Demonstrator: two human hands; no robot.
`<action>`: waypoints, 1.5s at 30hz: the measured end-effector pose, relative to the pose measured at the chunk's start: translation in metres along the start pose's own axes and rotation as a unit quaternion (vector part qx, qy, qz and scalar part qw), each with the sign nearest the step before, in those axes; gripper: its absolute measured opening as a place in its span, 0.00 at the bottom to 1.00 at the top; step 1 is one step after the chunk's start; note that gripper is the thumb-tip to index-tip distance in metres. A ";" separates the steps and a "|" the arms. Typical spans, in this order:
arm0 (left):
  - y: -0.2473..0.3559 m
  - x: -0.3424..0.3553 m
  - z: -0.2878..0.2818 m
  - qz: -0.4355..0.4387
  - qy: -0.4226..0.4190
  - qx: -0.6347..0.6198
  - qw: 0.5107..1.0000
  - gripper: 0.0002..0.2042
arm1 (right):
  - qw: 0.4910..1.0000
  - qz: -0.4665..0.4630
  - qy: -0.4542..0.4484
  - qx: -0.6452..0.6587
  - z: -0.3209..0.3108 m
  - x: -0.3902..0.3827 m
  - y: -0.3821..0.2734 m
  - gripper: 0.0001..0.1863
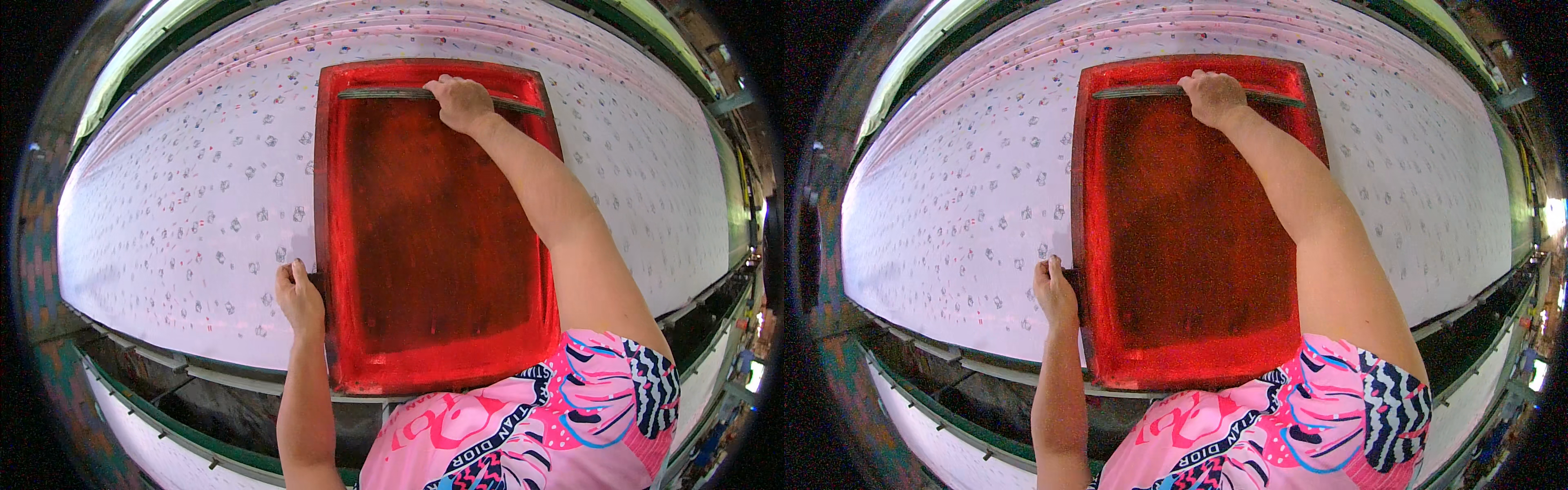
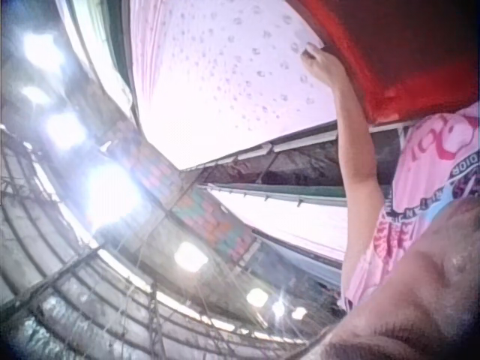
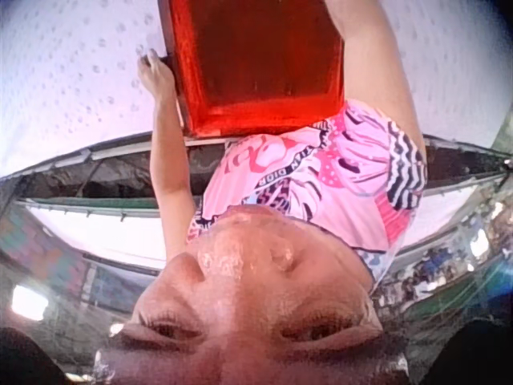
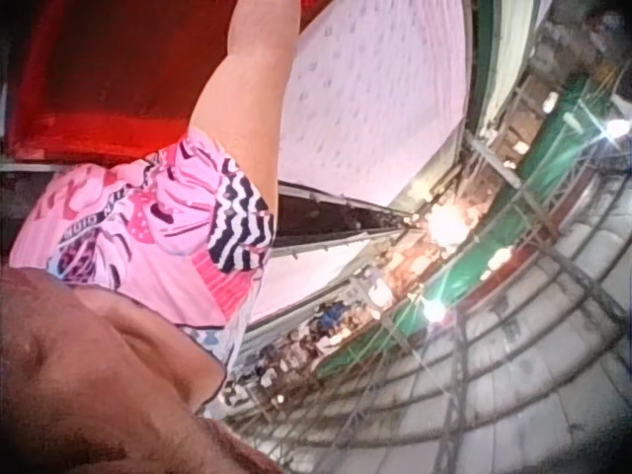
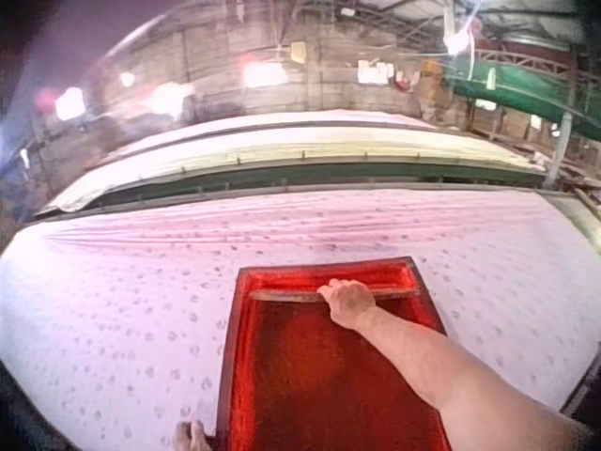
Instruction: The person uses a red rectangular screen printing frame to apply a pattern onto a long piece of light-colored fabric on a conveyor. They repeatedly dip the frame into a red liquid and press it onto the fabric, moving along the conveyor as it advances.
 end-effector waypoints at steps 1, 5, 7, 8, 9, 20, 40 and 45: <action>0.001 -0.001 0.000 -0.002 0.007 -0.006 1.000 0.19 | 1.000 0.008 -0.003 0.003 0.003 0.007 0.003 0.26; 0.005 -0.003 -0.001 -0.015 0.019 -0.011 1.000 0.19 | 0.998 0.019 -0.048 0.042 -0.009 0.030 0.014 0.29; 0.002 -0.003 -0.001 -0.024 0.019 -0.010 0.999 0.19 | 0.999 0.009 -0.001 0.033 -0.009 0.033 0.020 0.29; 0.000 -0.003 -0.001 -0.029 0.018 -0.013 0.999 0.19 | 0.999 0.005 0.021 0.029 -0.009 0.033 0.022 0.29; -0.002 -0.002 -0.001 -0.033 0.018 -0.015 0.999 0.19 | 1.000 0.015 0.014 0.014 -0.007 0.038 0.027 0.29; -0.004 0.002 -0.002 -0.002 0.014 0.024 1.000 0.20 | 0.999 -0.034 -0.002 -0.003 0.002 0.047 0.047 0.24; 0.008 0.005 0.000 0.067 -0.043 -0.054 0.995 0.24 | 0.977 -0.028 -0.205 0.057 -0.087 -0.184 -0.083 0.15; -0.012 0.013 0.007 0.051 -0.040 -0.106 0.992 0.25 | 0.974 -0.015 -0.217 0.057 -0.102 -0.264 -0.130 0.21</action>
Point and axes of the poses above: each hand's wrist, its own x-axis towards the middle knuckle, its own z-axis out of the palm, y = z × x, the point moved 5 cm from there along x, towards the middle knuckle, and after that the axes turned 3 degrees about y, right-handed, at the moved point
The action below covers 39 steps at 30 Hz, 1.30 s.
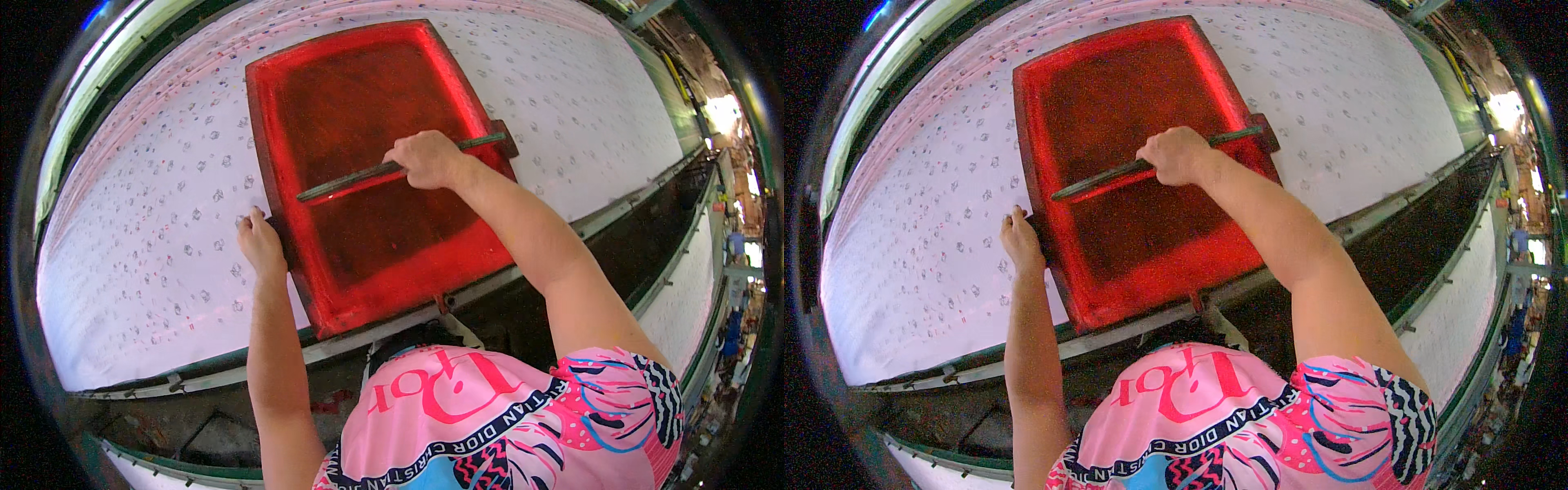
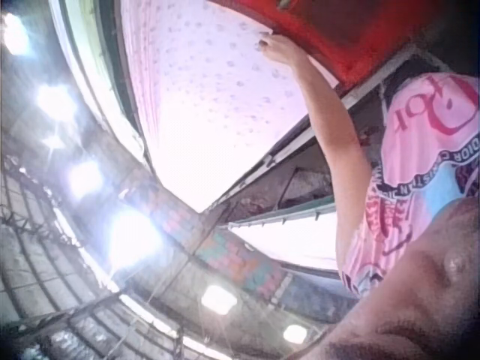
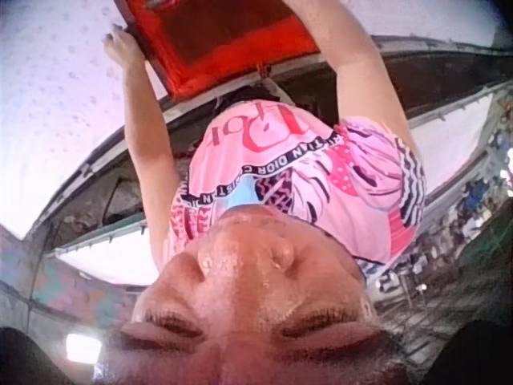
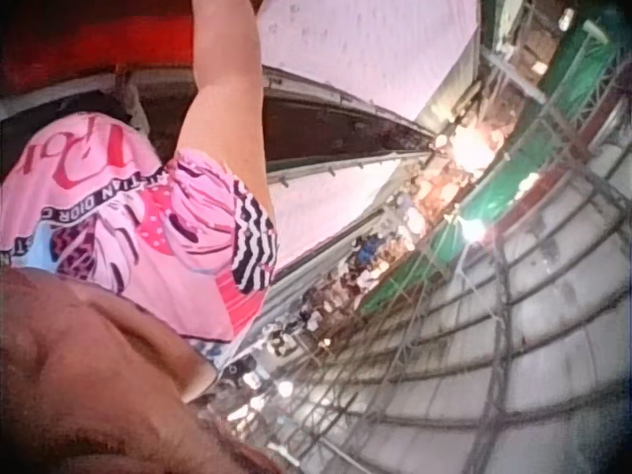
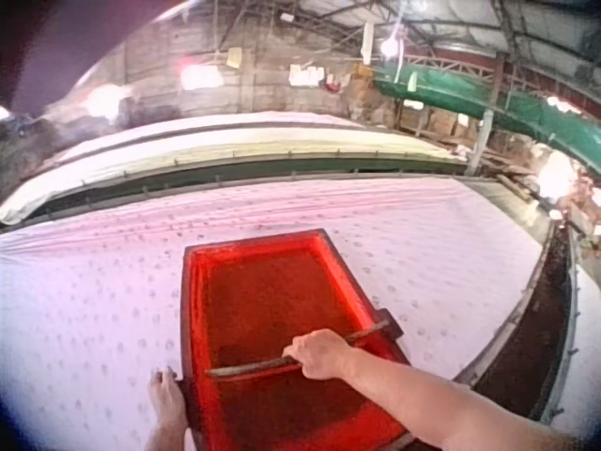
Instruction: The person uses a red rectangular screen printing frame to apply a pattern onto a long piece of light-colored fabric on a conveyor. They repeatedly dip the frame into a red liquid and press it onto the fabric, moving along the conveyor as it advances.
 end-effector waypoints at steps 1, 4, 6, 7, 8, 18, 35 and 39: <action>-0.003 0.000 0.001 0.011 -0.009 0.011 1.000 0.25 | 1.000 0.004 -0.001 0.002 0.006 -0.015 -0.009 0.21; -0.008 0.004 0.000 0.024 -0.023 -0.001 0.999 0.25 | 1.000 0.007 0.001 0.014 0.017 -0.060 -0.040 0.21; -0.015 0.009 -0.003 0.026 -0.017 -0.002 1.000 0.25 | 1.000 0.007 -0.004 0.013 0.022 -0.085 -0.063 0.20; -0.015 0.009 -0.004 0.028 -0.014 -0.004 0.999 0.25 | 1.000 0.008 -0.006 0.012 0.025 -0.097 -0.072 0.20; -0.011 0.006 -0.002 0.027 -0.015 -0.001 1.000 0.25 | 1.000 0.001 -0.010 0.004 0.032 -0.109 -0.077 0.20; -0.003 0.003 0.003 0.083 0.020 0.113 0.990 0.29 | 0.989 -0.035 0.139 0.028 0.056 -0.186 -0.119 0.19; 0.058 -0.044 0.011 0.081 0.076 0.408 0.906 0.26 | 0.922 -0.133 0.274 0.238 0.041 -0.282 0.032 0.19; 0.070 -0.053 0.021 0.083 0.116 0.504 0.852 0.25 | 0.902 0.002 0.316 0.295 0.047 -0.295 0.113 0.20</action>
Point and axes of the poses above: each hand's wrist, its own x-axis towards the middle knuckle, its own z-axis out of the palm, y = z × x, the point moved 5 cm from there along x, towards the middle knuckle, and after that the axes turned 3 degrees about y, right-handed, at the moved point
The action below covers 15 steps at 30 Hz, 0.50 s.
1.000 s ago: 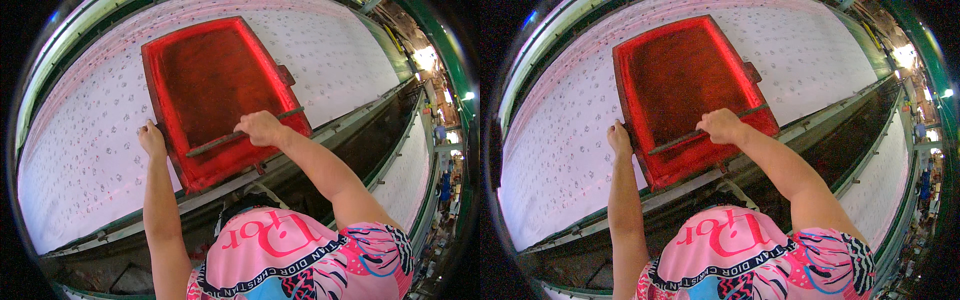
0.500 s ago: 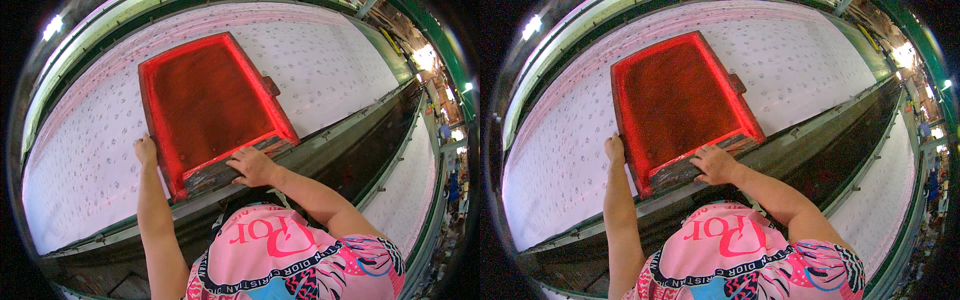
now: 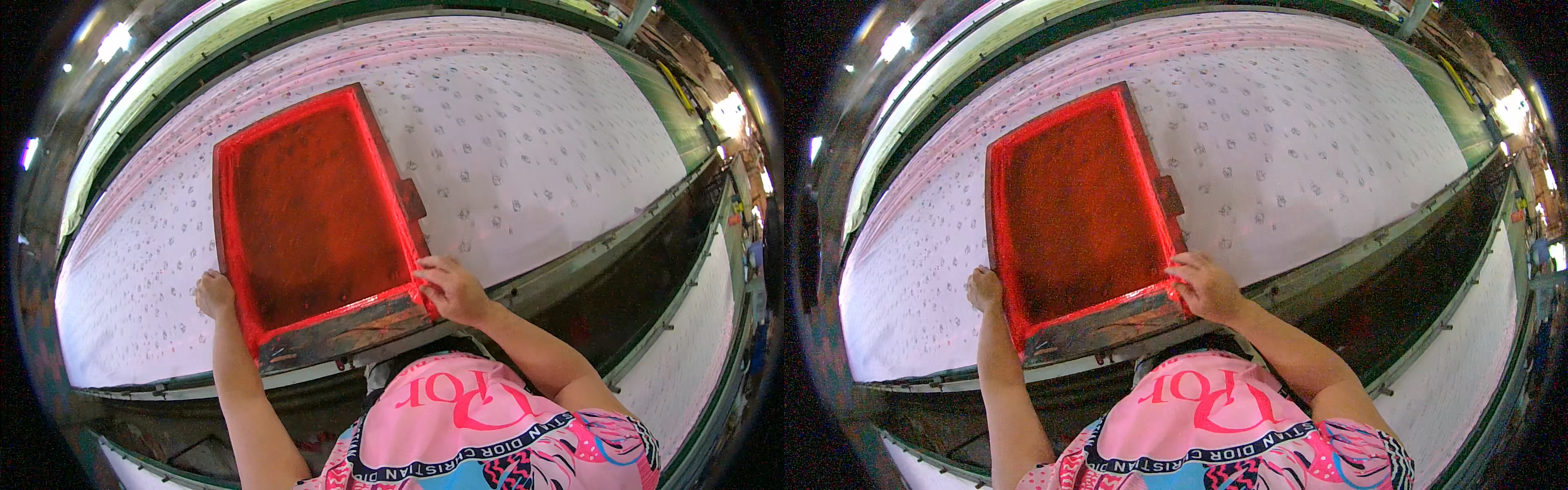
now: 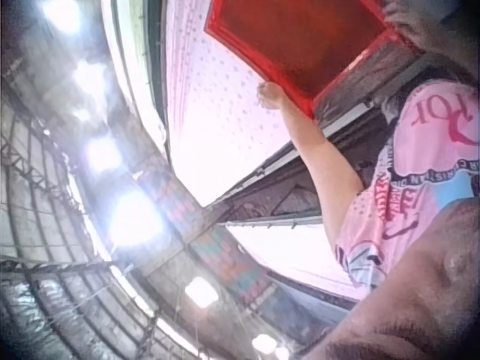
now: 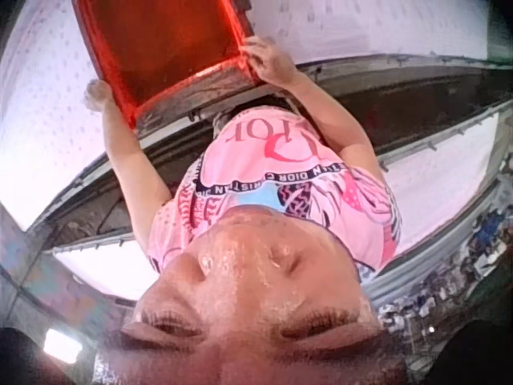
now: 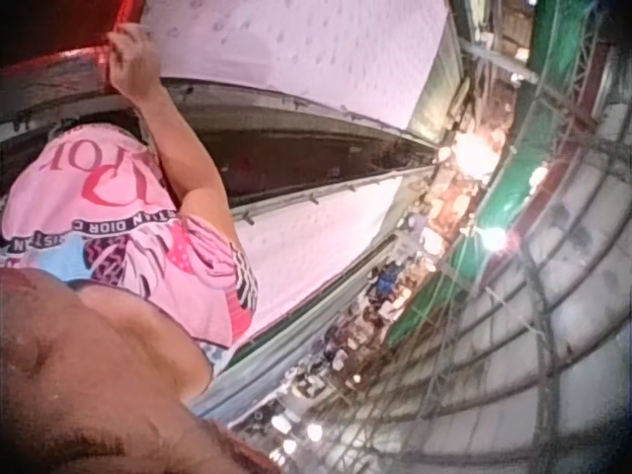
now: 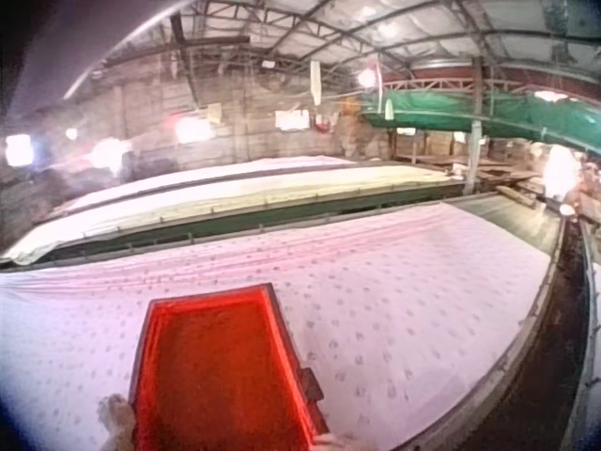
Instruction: The person uses a red rectangular screen printing frame to apply a pattern onto a long piece of light-colored fabric on a conveyor. They repeatedly dip the frame into a red liquid and press it onto the fabric, moving along the conveyor as it advances.
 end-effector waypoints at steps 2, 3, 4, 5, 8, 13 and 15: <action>0.003 -0.002 -0.001 0.007 0.008 0.033 0.999 0.25 | 0.999 0.048 0.019 -0.013 -0.012 0.010 0.023 0.22; 0.001 0.002 0.000 0.004 0.011 0.033 0.999 0.26 | 0.997 0.067 0.037 -0.020 -0.015 0.016 0.032 0.23; 0.002 0.003 0.000 0.003 0.013 0.031 0.999 0.26 | 0.994 0.088 0.055 -0.028 -0.017 0.022 0.042 0.23; 0.001 0.004 0.003 -0.013 -0.003 0.016 1.000 0.26 | 0.992 0.111 0.042 -0.028 -0.013 0.025 0.059 0.27; 0.001 0.010 0.009 -0.046 -0.046 -0.022 0.998 0.27 | 0.984 0.173 0.033 -0.030 -0.003 0.044 0.086 0.32; -0.021 0.021 0.032 -0.020 -0.066 -0.092 0.993 0.27 | 0.898 0.363 -0.028 0.247 0.009 0.091 0.103 0.38; -0.034 0.031 0.051 -0.005 -0.070 -0.123 0.990 0.27 | 0.879 0.385 -0.026 0.281 0.013 0.100 0.104 0.38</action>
Point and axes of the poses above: each hand's wrist, its own x-axis towards the middle knuckle, its own z-axis out of the palm, y = z × x, the point moved 5 cm from there along x, towards the middle knuckle, and after that the axes turned 3 degrees about y, right-handed, at the moved point
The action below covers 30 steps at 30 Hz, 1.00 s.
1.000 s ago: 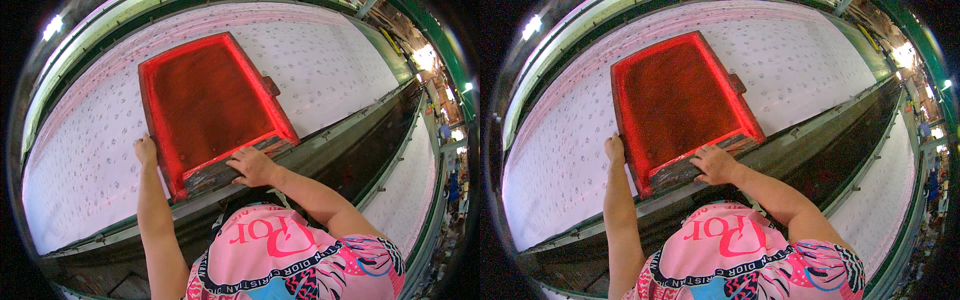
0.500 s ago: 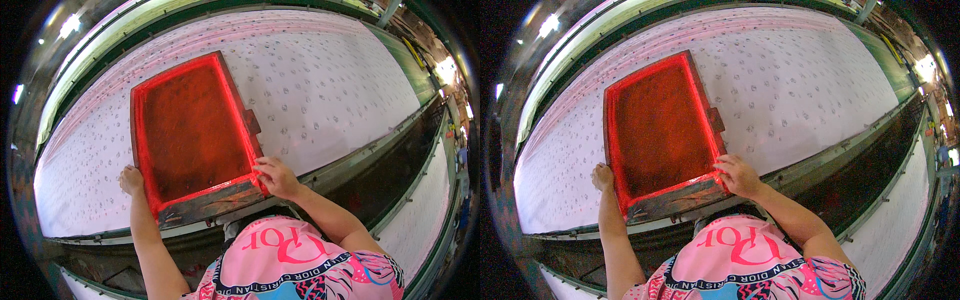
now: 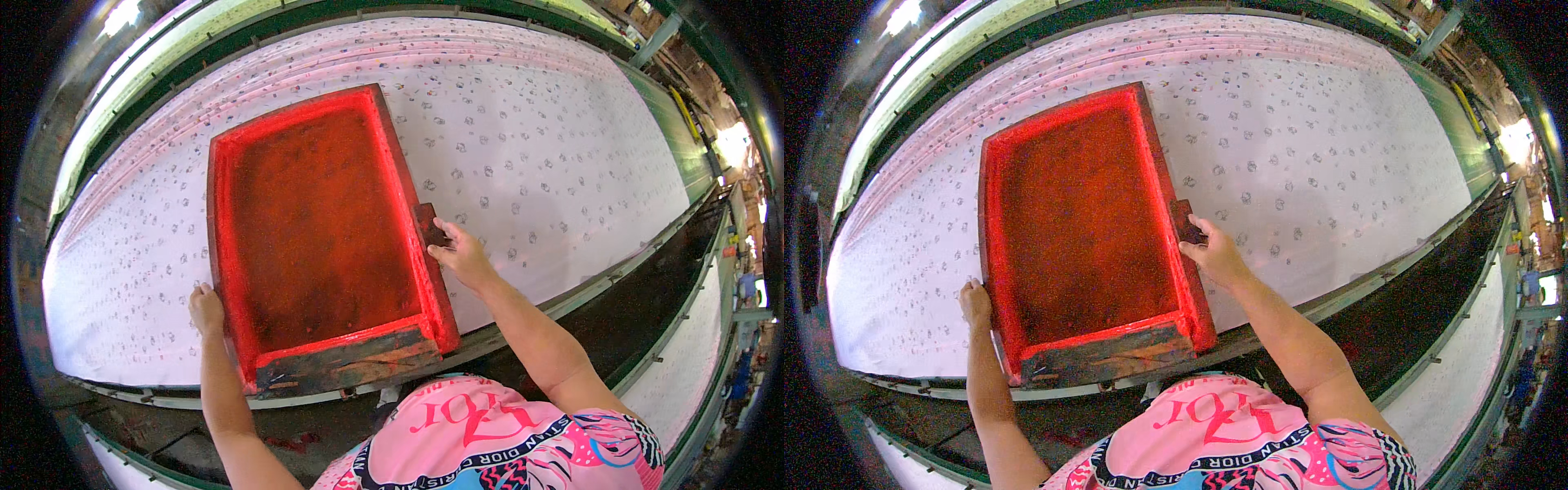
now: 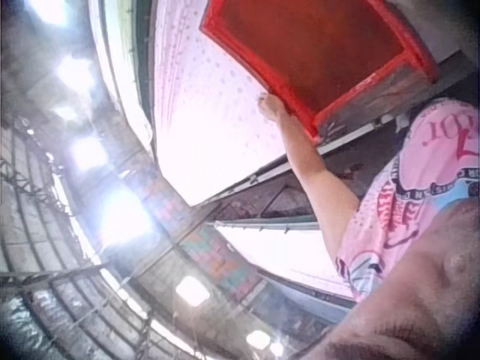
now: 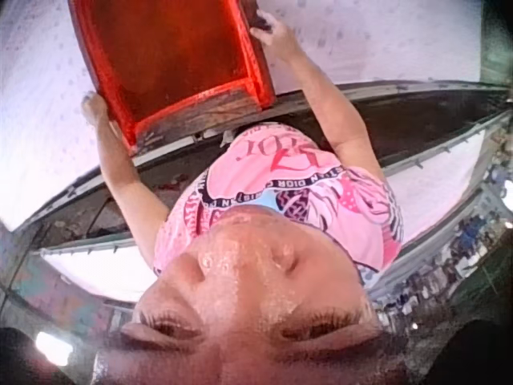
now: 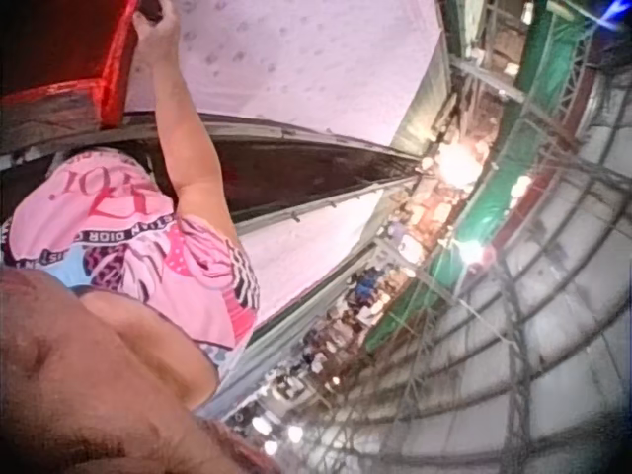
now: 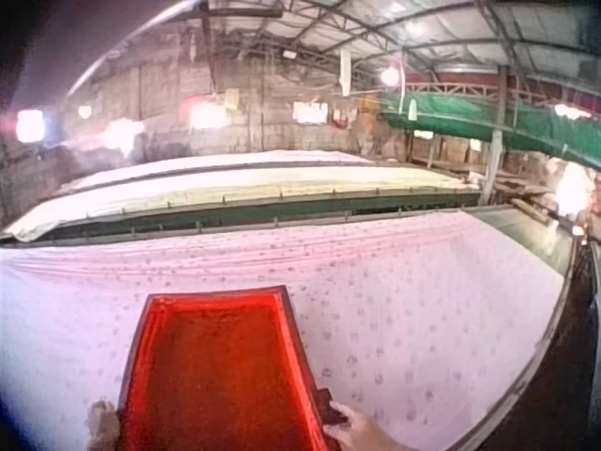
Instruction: The person uses a red rectangular screen printing frame to apply a pattern onto a long piece of light-colored fabric on a conveyor. They repeatedly dip the frame into a red liquid and press it onto the fabric, moving along the conveyor as it advances.
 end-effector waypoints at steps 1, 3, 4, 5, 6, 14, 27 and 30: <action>-0.009 0.004 0.004 0.006 -0.003 -0.013 1.000 0.27 | 1.000 -0.012 0.016 -0.005 0.004 0.004 -0.001 0.37; -0.022 0.008 0.018 0.026 0.010 -0.040 0.999 0.26 | 0.999 -0.018 0.032 -0.012 0.004 0.011 0.002 0.35; -0.017 0.006 0.018 0.027 0.000 -0.060 0.998 0.25 | 0.999 -0.012 0.034 -0.016 0.004 0.013 0.005 0.34; -0.011 0.005 0.011 0.027 -0.006 -0.078 0.997 0.25 | 0.999 -0.008 0.033 -0.018 0.005 0.016 0.005 0.33; -0.001 -0.001 0.005 -0.004 -0.009 -0.128 0.992 0.24 | 0.999 0.005 0.040 -0.009 0.008 0.015 -0.003 0.32; -0.041 0.023 0.032 0.046 0.014 -0.166 0.985 0.22 | 0.992 -0.001 0.079 0.101 0.019 0.003 -0.030 0.24; 0.054 -0.022 0.013 -0.056 -0.077 -0.321 0.942 0.17 | 0.982 -0.123 0.118 0.079 -0.084 0.008 -0.060 0.22; 0.104 -0.049 0.024 -0.117 -0.165 -0.400 0.894 0.18 | 0.975 -0.141 0.159 0.068 -0.150 0.016 -0.056 0.21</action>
Point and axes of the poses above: each hand's wrist, its own x-axis towards the middle knuckle, its own z-axis out of the palm, y = z × x, the point moved 5 cm from there along x, towards the middle knuckle, and after that the axes turned 3 degrees about y, right-handed, at the moved point
